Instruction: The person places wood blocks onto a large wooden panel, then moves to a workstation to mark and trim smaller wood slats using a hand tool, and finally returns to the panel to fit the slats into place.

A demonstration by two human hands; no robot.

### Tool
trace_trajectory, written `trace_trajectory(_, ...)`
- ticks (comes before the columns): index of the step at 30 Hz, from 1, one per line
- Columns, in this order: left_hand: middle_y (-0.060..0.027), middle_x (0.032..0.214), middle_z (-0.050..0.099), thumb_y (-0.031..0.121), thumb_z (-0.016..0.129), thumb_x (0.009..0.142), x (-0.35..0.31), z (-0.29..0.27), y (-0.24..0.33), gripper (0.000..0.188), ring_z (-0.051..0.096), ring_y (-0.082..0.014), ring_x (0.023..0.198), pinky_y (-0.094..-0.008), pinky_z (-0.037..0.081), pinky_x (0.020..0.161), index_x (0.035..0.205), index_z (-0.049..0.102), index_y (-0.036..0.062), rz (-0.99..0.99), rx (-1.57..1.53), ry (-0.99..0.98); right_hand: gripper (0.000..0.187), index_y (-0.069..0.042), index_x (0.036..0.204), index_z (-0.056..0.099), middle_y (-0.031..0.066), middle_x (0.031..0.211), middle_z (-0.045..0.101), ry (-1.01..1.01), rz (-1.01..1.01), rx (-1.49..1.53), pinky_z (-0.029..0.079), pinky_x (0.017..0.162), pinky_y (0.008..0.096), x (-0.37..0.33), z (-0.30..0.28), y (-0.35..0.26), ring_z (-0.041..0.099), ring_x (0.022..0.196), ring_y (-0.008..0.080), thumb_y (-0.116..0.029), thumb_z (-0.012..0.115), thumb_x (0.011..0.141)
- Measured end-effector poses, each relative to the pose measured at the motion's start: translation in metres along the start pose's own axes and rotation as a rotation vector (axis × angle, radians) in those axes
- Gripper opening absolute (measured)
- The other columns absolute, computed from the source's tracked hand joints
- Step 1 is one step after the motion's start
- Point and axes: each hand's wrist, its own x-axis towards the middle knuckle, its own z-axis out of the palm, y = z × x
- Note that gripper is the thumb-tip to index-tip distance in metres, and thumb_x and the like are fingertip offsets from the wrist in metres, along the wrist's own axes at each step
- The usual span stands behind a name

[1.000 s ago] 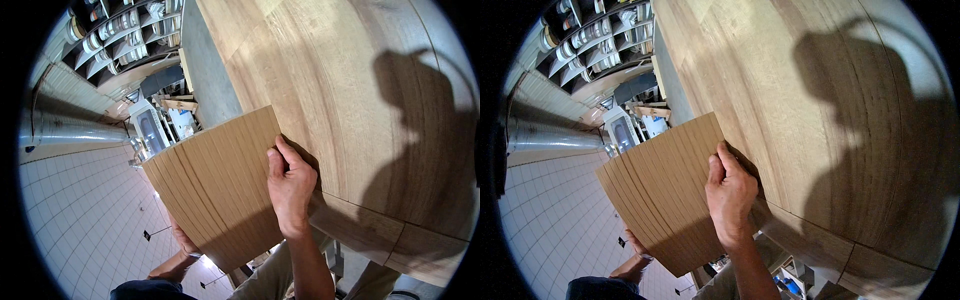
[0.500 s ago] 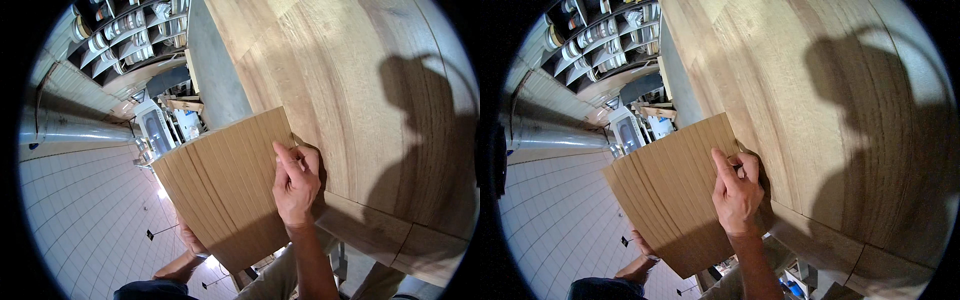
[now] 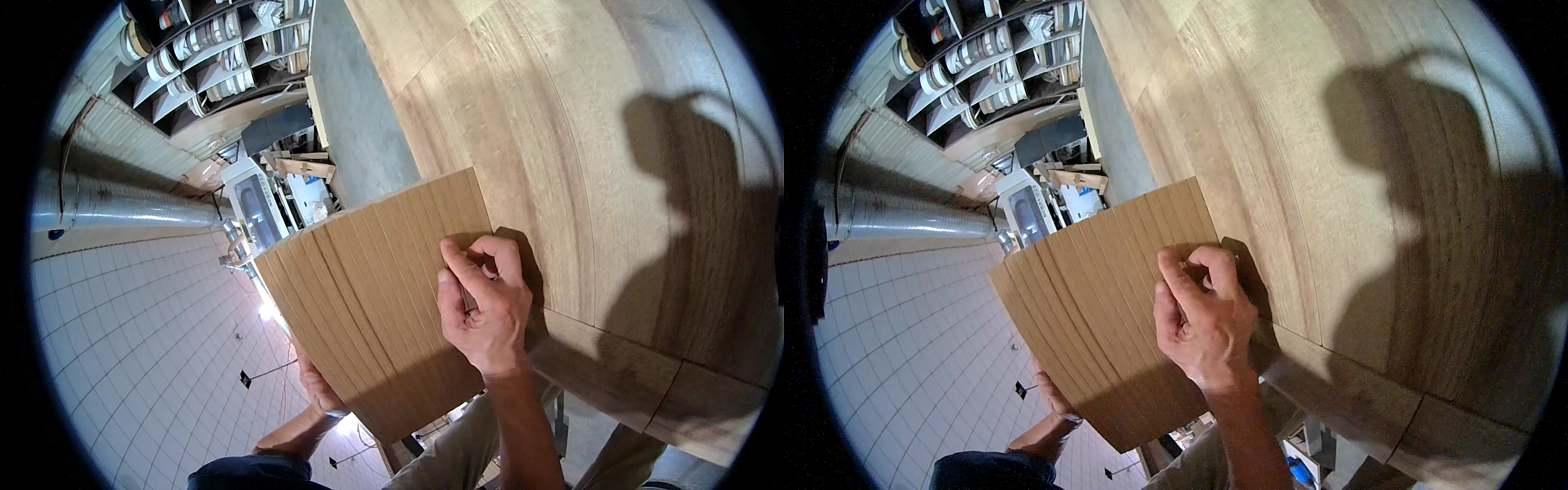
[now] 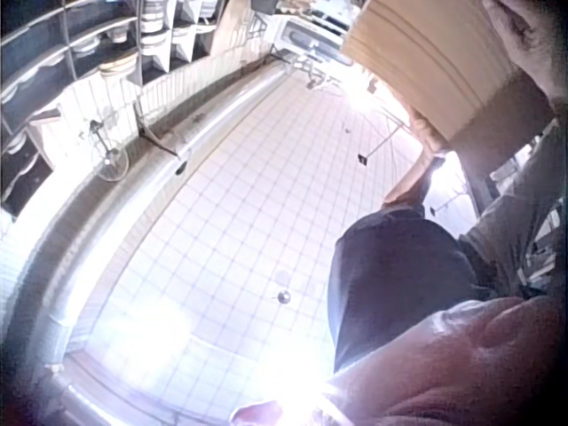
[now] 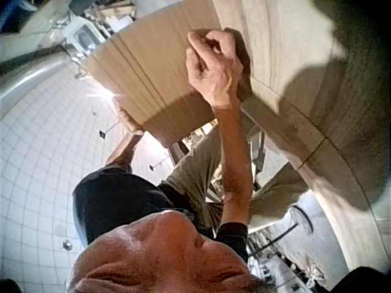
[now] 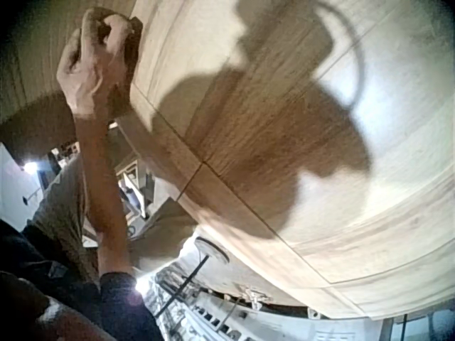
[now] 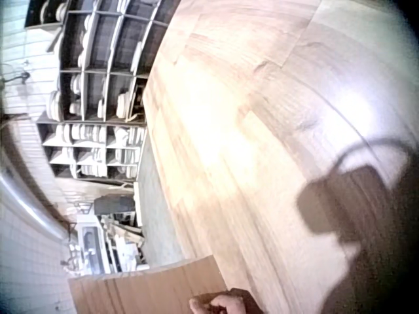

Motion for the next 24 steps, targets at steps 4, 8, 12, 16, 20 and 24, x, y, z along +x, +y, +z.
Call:
trace_trajectory(4,-0.0105,0.138,0.039,0.059,0.045,0.089,0.003,0.006,0.003,0.075,0.044,-0.0238,0.122,-0.0419,0.042,0.098,0.142,0.026,0.0093,0.021,0.015,0.053,0.032,-0.007,0.107,0.066,0.0084,0.098,0.052,-0.015,0.010,0.011,0.052,0.058,0.0304,0.001,-0.002,-0.001,0.060,0.074,0.0203,-0.016,0.071,0.077)
trace_trajectory(8,-0.0101,0.139,0.038,0.061,0.045,0.089,-0.006,-0.005,-0.007,0.077,0.044,-0.0244,0.123,-0.0427,0.042,0.098,0.143,0.024,0.0103,-0.134,-0.092,0.163,0.033,-0.006,0.107,0.066,0.0087,0.098,0.052,-0.002,0.005,0.038,0.052,0.058,0.0302,0.001,0.000,-0.003,0.060,0.072,0.0197,-0.017,0.072,0.077)
trace_trajectory(12,-0.0100,0.140,0.037,0.062,0.043,0.089,0.007,0.020,0.017,0.076,0.043,-0.0251,0.124,-0.0427,0.042,0.099,0.144,0.023,0.0116,-0.029,0.009,0.008,0.033,-0.009,0.109,0.066,0.0076,0.098,0.052,0.025,-0.026,0.015,0.051,0.058,0.0296,0.001,-0.001,-0.002,0.060,0.072,0.0191,-0.014,0.072,0.077)
trace_trajectory(16,-0.0114,0.139,0.038,0.066,0.043,0.087,0.001,0.013,0.004,0.083,0.043,-0.0256,0.124,-0.0419,0.042,0.098,0.143,0.024,0.0084,-0.046,-0.097,0.087,0.036,-0.014,0.108,0.068,0.0060,0.097,0.053,-0.019,-0.024,0.019,0.051,0.058,0.0295,0.003,-0.002,-0.012,0.060,0.072,0.0185,-0.006,0.072,0.073)
trace_trajectory(20,-0.0119,0.136,0.040,0.069,0.045,0.084,0.013,0.029,0.027,0.089,0.044,-0.0227,0.121,-0.0388,0.043,0.095,0.141,0.025,0.0045,-0.055,0.164,0.080,0.045,-0.018,0.106,0.070,0.0051,0.095,0.054,-0.101,-0.139,0.049,0.051,0.059,0.0294,0.003,-0.005,-0.009,0.059,0.073,0.0181,0.004,0.069,0.067)
trace_trajectory(24,-0.0117,0.135,0.041,0.069,0.046,0.084,0.007,0.019,0.017,0.088,0.045,-0.0216,0.119,-0.0378,0.044,0.094,0.141,0.027,0.0046,0.018,0.120,0.006,0.046,-0.018,0.106,0.070,0.0054,0.095,0.055,-0.114,-0.183,0.039,0.050,0.060,0.0297,0.005,-0.004,-0.012,0.059,0.075,0.0184,0.007,0.067,0.067)
